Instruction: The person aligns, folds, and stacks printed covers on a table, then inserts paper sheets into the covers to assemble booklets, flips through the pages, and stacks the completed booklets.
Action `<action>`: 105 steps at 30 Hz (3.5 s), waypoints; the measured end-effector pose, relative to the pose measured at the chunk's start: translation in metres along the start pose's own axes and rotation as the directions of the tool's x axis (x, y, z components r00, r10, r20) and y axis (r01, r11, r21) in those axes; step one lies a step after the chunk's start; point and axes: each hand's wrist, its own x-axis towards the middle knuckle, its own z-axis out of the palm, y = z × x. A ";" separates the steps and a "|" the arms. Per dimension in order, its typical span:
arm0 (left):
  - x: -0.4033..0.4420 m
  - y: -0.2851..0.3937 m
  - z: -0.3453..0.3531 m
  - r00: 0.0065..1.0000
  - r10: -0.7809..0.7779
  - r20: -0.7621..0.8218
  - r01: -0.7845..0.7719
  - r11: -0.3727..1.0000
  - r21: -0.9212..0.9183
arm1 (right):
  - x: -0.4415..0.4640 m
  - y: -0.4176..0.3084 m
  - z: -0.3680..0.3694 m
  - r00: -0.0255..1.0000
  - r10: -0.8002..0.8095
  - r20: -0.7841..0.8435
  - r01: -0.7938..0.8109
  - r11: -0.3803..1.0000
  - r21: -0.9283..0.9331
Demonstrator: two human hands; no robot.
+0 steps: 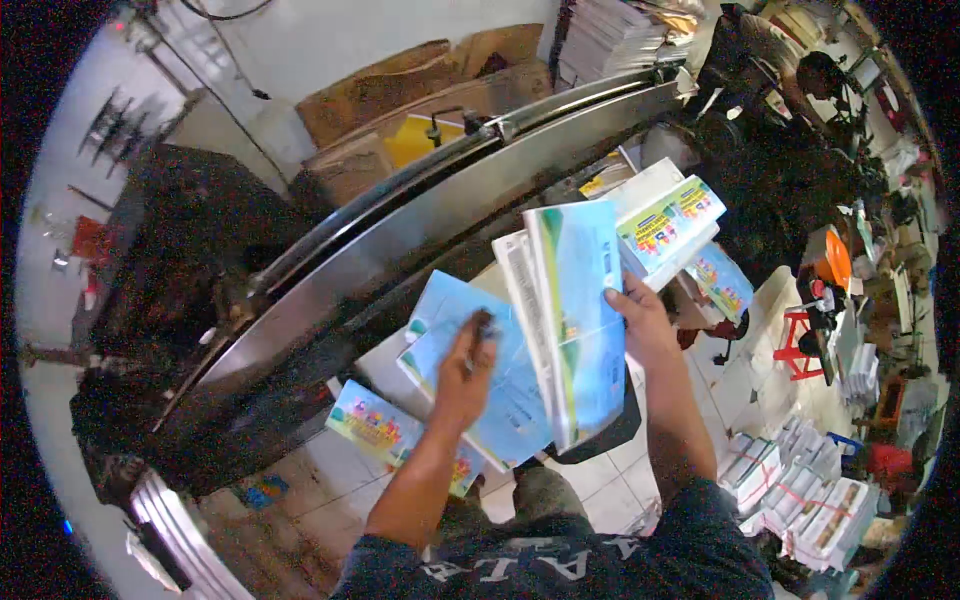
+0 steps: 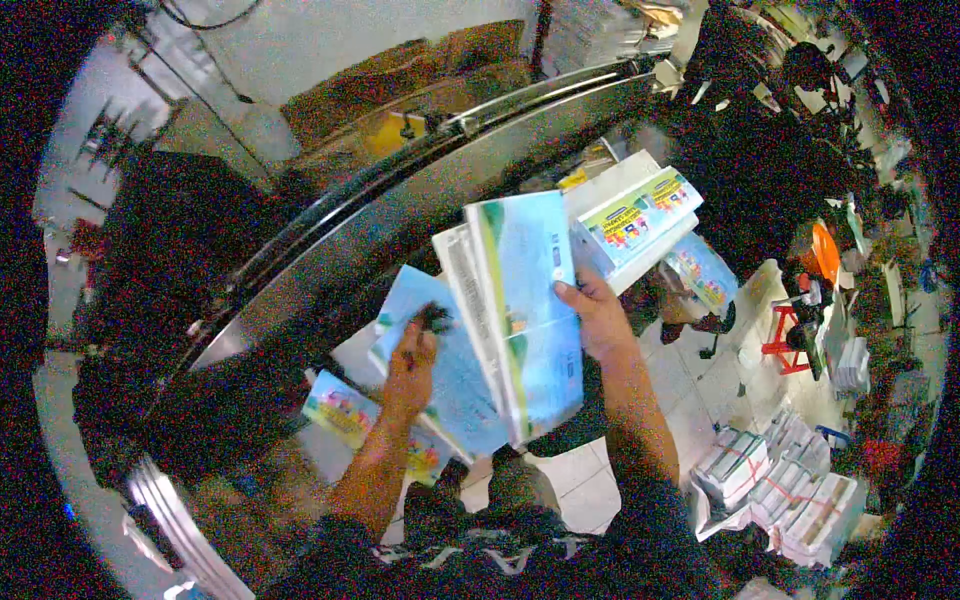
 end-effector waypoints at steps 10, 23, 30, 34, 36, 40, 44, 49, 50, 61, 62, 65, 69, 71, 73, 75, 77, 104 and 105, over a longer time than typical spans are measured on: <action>-0.147 0.135 -0.123 0.970 -0.109 -0.216 0.108 0.994 -0.015 | -0.153 0.062 0.192 0.979 0.188 0.078 -0.203 0.913 0.353; -0.227 0.155 -0.225 0.946 -0.138 -0.294 0.190 0.970 0.154 | -0.252 0.062 0.317 0.918 -0.126 0.376 0.331 0.765 -0.553; -0.231 0.154 -0.249 0.967 -0.256 0.006 0.256 0.965 -0.064 | -0.241 0.061 0.322 0.898 -0.070 0.434 0.262 0.879 -0.399; -0.226 0.148 -0.245 0.978 -0.202 0.056 0.208 0.902 -0.378 | -0.239 0.058 0.324 0.890 -0.114 0.441 0.221 0.955 -0.199; -0.225 0.148 -0.243 0.984 -0.167 0.064 0.179 0.895 -0.408 | -0.237 0.059 0.323 0.888 -0.139 0.438 0.213 0.969 -0.125; -0.225 0.164 -0.235 0.981 -0.191 -0.011 0.178 0.931 -0.319 | -0.237 0.054 0.321 0.879 -0.114 0.464 0.244 0.942 -0.231; -0.225 0.163 -0.231 0.983 -0.178 -0.052 0.160 0.954 -0.255 | -0.236 0.050 0.314 0.822 -0.112 0.558 0.447 0.735 -0.511; -0.227 0.153 -0.224 0.984 -0.178 -0.024 0.156 0.916 -0.370 | -0.247 0.031 0.314 0.854 -0.023 0.519 0.415 0.631 -0.656; -0.227 0.153 -0.223 0.988 -0.149 -0.034 0.126 0.921 -0.369 | -0.247 0.029 0.313 0.848 -0.016 0.529 0.412 0.646 -0.642; -0.225 0.161 -0.217 0.981 -0.176 -0.083 0.147 0.950 -0.277 | -0.239 0.031 0.304 0.820 -0.024 0.572 0.388 0.758 -0.524; -0.224 0.160 -0.217 0.984 -0.171 -0.056 0.143 0.932 -0.332 | -0.239 0.032 0.303 0.815 -0.043 0.577 0.400 0.762 -0.509; -0.223 0.156 -0.217 0.984 -0.167 -0.068 0.135 0.933 -0.333 | -0.241 0.024 0.305 0.829 0.004 0.560 0.364 0.756 -0.544; -0.222 0.161 -0.216 0.984 -0.161 -0.070 0.134 0.945 -0.297 | -0.241 0.017 0.304 0.813 -0.003 0.583 0.341 0.813 -0.471; -0.221 0.158 -0.220 0.988 -0.130 -0.086 0.103 0.960 -0.261 | -0.241 0.013 0.301 0.829 0.044 0.558 0.298 0.808 -0.507; -0.216 0.157 -0.224 0.979 -0.162 -0.122 0.119 0.947 -0.299 | -0.232 0.028 0.291 0.837 -0.008 0.548 0.225 0.916 -0.331; -0.215 0.155 -0.229 0.968 -0.183 -0.173 0.108 0.923 -0.370 | -0.245 0.017 0.286 0.853 0.109 0.511 -0.059 0.992 -0.113; -0.214 0.156 -0.229 0.966 -0.187 -0.177 0.108 0.918 -0.381 | -0.252 0.001 0.291 0.864 0.099 0.494 -0.060 0.994 -0.094; -0.211 0.146 -0.213 0.928 -0.199 -0.316 0.112 0.956 -0.273 | -0.259 -0.040 0.309 0.835 -0.362 0.415 0.544 0.428 -0.721; -0.211 0.144 -0.213 0.936 -0.158 -0.316 0.081 0.967 -0.243 | -0.257 -0.040 0.307 0.740 -0.417 0.528 0.663 0.319 -0.677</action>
